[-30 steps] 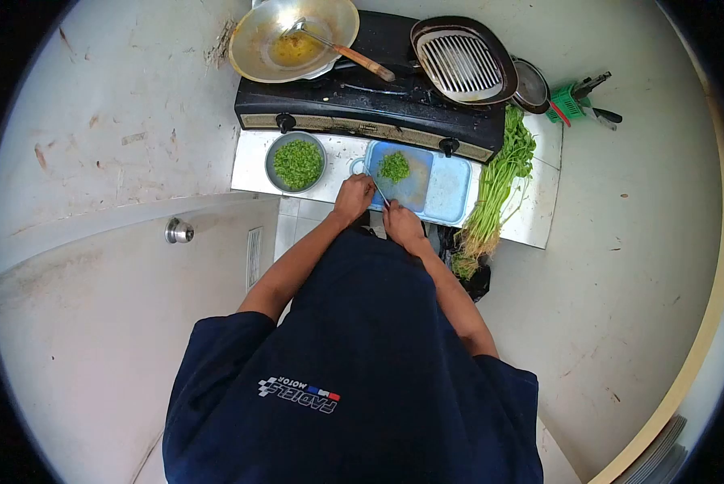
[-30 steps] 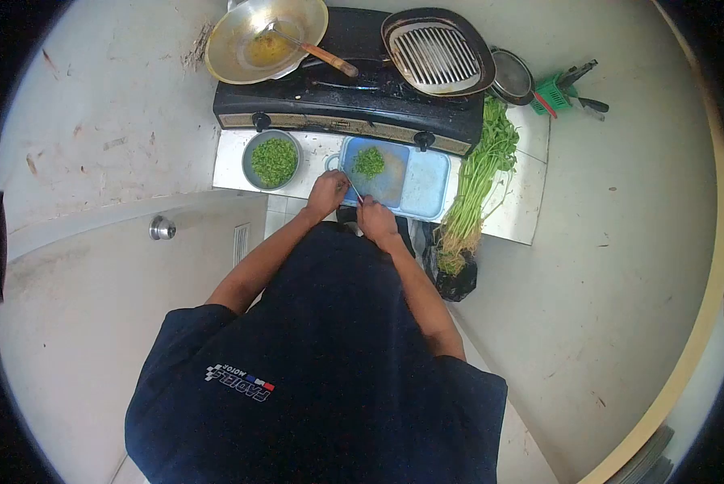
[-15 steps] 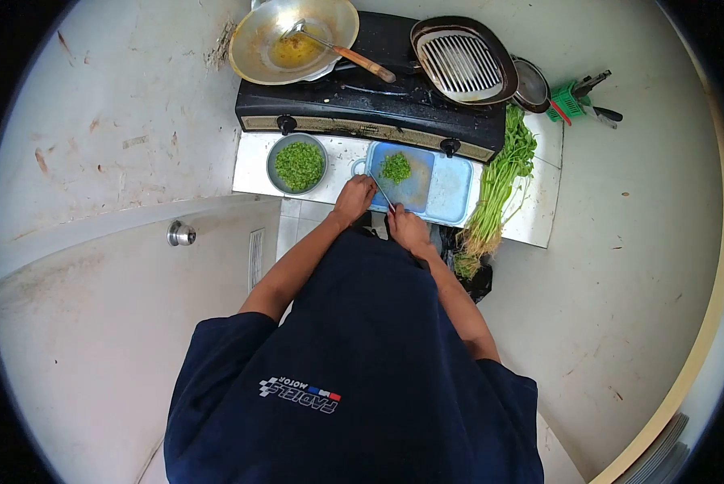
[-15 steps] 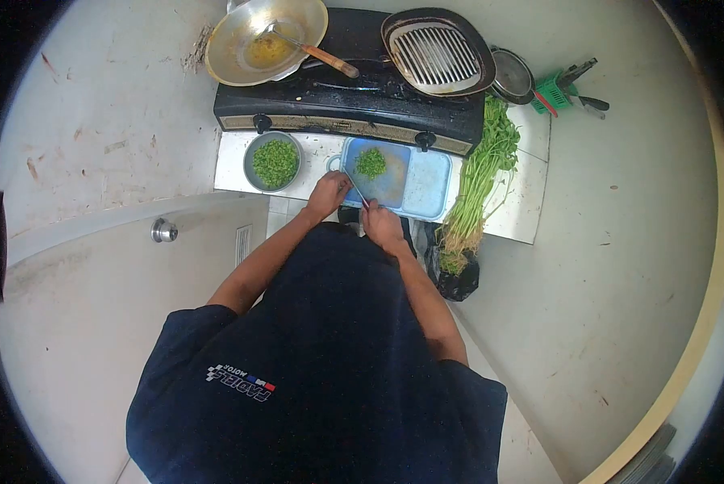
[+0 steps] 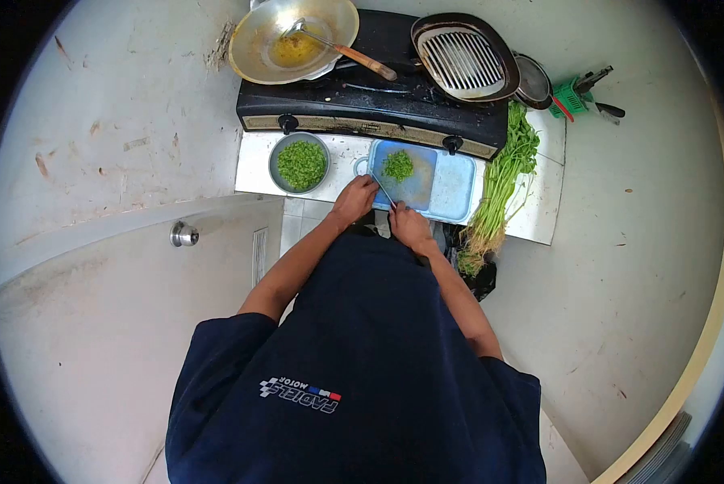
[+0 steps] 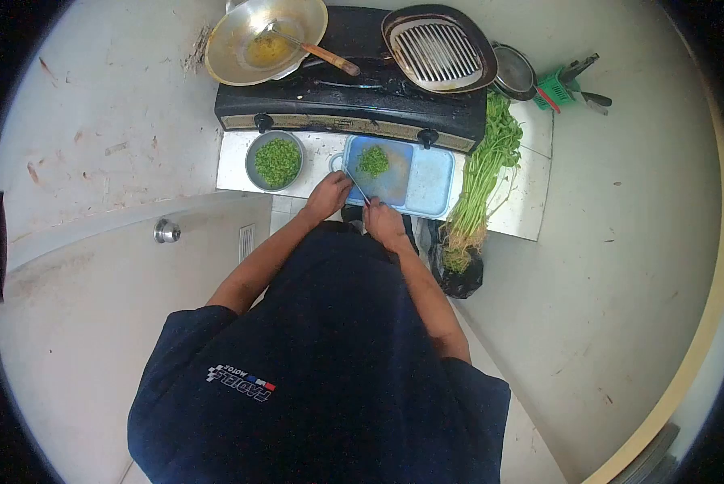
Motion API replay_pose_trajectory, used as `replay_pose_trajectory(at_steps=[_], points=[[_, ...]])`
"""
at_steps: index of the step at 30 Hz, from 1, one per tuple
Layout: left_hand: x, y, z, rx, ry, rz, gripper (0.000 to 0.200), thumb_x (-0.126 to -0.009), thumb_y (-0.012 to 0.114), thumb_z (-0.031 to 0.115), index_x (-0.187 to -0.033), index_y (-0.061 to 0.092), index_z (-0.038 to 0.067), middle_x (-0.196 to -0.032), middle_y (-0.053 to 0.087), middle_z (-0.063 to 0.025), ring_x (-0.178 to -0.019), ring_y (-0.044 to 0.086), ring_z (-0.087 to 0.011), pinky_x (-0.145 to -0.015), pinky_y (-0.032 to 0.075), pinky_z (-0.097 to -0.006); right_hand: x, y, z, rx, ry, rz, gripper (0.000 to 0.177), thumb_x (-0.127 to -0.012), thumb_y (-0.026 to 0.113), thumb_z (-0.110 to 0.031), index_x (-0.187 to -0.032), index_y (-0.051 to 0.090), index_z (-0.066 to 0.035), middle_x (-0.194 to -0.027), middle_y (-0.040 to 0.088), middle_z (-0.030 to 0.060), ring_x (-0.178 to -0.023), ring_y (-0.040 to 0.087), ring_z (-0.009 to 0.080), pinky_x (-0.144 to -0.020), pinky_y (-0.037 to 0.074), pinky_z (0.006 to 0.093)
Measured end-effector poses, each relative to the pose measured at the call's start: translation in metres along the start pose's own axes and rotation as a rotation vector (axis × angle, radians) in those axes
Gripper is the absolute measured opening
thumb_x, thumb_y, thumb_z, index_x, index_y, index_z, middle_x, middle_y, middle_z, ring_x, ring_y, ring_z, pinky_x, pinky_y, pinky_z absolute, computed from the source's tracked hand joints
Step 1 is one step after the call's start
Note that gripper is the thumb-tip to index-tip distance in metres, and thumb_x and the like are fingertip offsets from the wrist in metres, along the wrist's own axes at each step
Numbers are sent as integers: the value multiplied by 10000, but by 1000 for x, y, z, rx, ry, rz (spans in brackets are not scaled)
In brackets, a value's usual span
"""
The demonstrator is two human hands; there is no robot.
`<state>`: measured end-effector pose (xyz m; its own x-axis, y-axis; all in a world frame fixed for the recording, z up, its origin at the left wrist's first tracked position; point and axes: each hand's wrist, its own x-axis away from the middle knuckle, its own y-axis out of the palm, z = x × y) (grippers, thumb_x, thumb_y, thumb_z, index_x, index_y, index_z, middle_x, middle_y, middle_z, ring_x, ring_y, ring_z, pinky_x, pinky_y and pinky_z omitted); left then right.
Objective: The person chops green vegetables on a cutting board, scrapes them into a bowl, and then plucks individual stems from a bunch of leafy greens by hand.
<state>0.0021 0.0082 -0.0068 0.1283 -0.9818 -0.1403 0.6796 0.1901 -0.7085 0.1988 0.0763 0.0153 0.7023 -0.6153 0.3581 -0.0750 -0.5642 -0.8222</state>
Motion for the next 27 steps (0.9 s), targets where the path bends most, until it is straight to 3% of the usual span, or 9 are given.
replay_pose_trajectory(at_steps=[4,13,27], points=[[1,2,-1,-30,-45,-38,140,-866,652,25,-993,708,10,-918,613,-169,-901,627,-366,-800,533,-452,-8,8,3,-27,-34,37,364,-1023,495,-304,-1017,570,52,-750,681,304,-720,691,490,-662,566,561],[-2,1,5,198,-235,30,110,-858,645,15,-949,706,3,-913,683,-174,-879,674,-370,-789,551,-444,3,-3,1,-45,34,-17,385,-1020,498,-325,-1021,579,51,-787,689,301,-767,698,486,-702,567,564],[-2,3,3,190,-196,45,113,-824,647,-11,-925,696,0,-894,687,-177,-860,674,-378,-784,545,-447,-5,7,-2,-44,-10,20,384,-1015,505,-310,-1034,581,66,-761,684,302,-730,693,488,-678,569,561]])
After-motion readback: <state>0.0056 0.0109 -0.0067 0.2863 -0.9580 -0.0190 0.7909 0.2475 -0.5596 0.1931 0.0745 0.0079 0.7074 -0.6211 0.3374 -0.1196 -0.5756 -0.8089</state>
